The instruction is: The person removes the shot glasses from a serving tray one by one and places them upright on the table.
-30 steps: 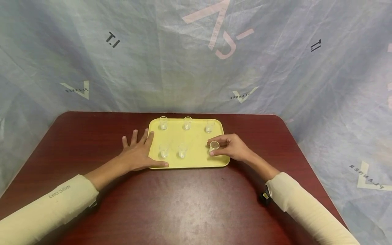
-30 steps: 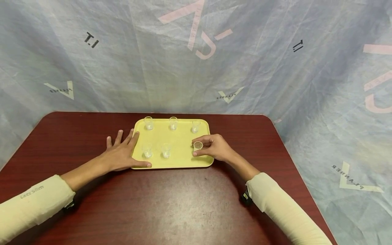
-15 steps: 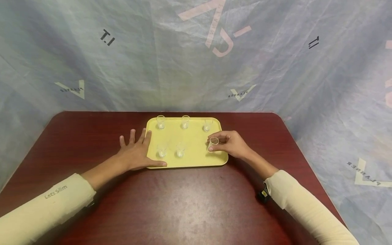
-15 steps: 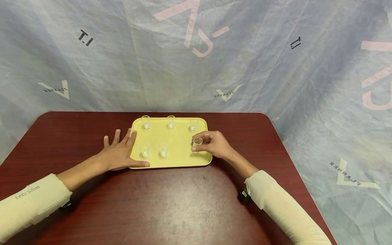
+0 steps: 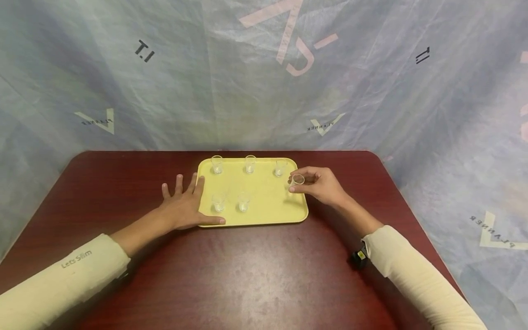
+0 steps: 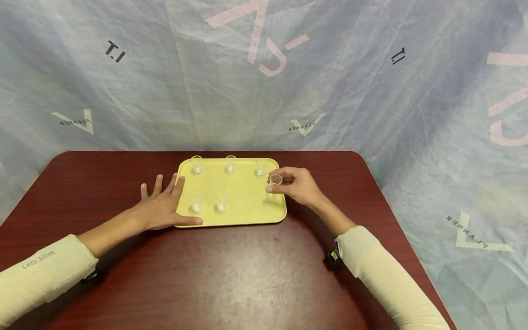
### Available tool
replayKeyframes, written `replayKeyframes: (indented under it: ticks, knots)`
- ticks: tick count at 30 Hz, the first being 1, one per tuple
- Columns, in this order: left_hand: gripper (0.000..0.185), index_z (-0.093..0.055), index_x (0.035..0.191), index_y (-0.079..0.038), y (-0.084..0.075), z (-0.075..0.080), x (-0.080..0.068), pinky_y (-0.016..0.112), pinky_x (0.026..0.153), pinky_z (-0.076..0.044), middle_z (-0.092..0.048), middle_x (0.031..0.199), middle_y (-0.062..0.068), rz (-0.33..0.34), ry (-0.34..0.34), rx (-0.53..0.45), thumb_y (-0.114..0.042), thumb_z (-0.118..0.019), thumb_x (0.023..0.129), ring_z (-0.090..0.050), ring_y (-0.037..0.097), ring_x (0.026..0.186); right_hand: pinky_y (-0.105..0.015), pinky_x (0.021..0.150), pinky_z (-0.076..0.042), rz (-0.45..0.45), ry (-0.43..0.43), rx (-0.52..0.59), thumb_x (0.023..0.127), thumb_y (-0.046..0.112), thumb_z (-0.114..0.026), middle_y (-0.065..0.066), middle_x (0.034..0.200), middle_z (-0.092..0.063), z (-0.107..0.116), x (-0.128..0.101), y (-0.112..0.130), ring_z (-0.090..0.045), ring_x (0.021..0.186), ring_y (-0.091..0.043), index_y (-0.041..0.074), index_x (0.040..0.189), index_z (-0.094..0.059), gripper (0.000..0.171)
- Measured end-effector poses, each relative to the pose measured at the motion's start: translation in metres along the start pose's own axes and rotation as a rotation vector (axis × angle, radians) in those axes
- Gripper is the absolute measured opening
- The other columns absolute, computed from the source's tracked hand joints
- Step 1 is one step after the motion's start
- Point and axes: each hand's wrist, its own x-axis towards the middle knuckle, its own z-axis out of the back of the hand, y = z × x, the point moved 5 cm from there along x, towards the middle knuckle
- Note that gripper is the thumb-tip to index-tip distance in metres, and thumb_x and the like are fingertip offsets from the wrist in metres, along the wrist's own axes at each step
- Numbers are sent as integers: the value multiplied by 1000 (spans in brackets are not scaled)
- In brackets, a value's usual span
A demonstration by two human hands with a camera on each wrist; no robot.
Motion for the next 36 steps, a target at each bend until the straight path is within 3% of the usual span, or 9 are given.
replayKeyframes:
  ticks: [6,14,19,26,30,36]
  knots:
    - [168,2,182,-8,-1,1,0,94,123,9,7,190,24,0,0,-5,-114,-60,68,15,62,171,-26,90,-68,8,-40,10,92,8,-95,-10,111,-87,13,3,0,-82,104,-7,3,126,-82,36]
    - [166,3,182,-7,-1,3,-2,95,122,10,9,189,24,-4,9,-9,-112,-61,70,16,63,170,-21,88,-65,-37,-117,-69,92,20,-97,4,109,-88,36,9,-4,-82,104,-3,2,134,-80,48]
    - [167,3,182,-7,-3,4,-2,95,122,9,8,189,25,-10,7,-9,-112,-60,70,16,63,170,-20,87,-66,-41,-152,-56,94,14,-95,6,108,-88,50,12,-6,-82,101,-1,-1,135,-79,46]
    - [165,1,182,-6,-4,4,-3,95,122,7,6,189,26,-13,0,-11,-111,-62,71,15,64,170,-18,88,-65,-61,-212,-82,94,16,-95,-20,130,-83,68,17,-15,-81,101,0,0,134,-79,46]
    - [164,1,182,-7,-4,5,-3,95,123,8,6,189,26,-10,0,-14,-109,-63,72,14,63,171,-15,86,-63,-90,-247,-117,94,20,-95,-23,132,-82,76,20,-19,-78,98,7,0,137,-78,50]
    - [165,0,182,-6,-5,4,-4,95,122,6,5,189,27,-11,-2,-11,-111,-62,71,13,64,170,-15,85,-61,-148,-276,-122,96,24,-94,-19,135,-82,84,25,-28,-76,101,7,0,141,-75,55]
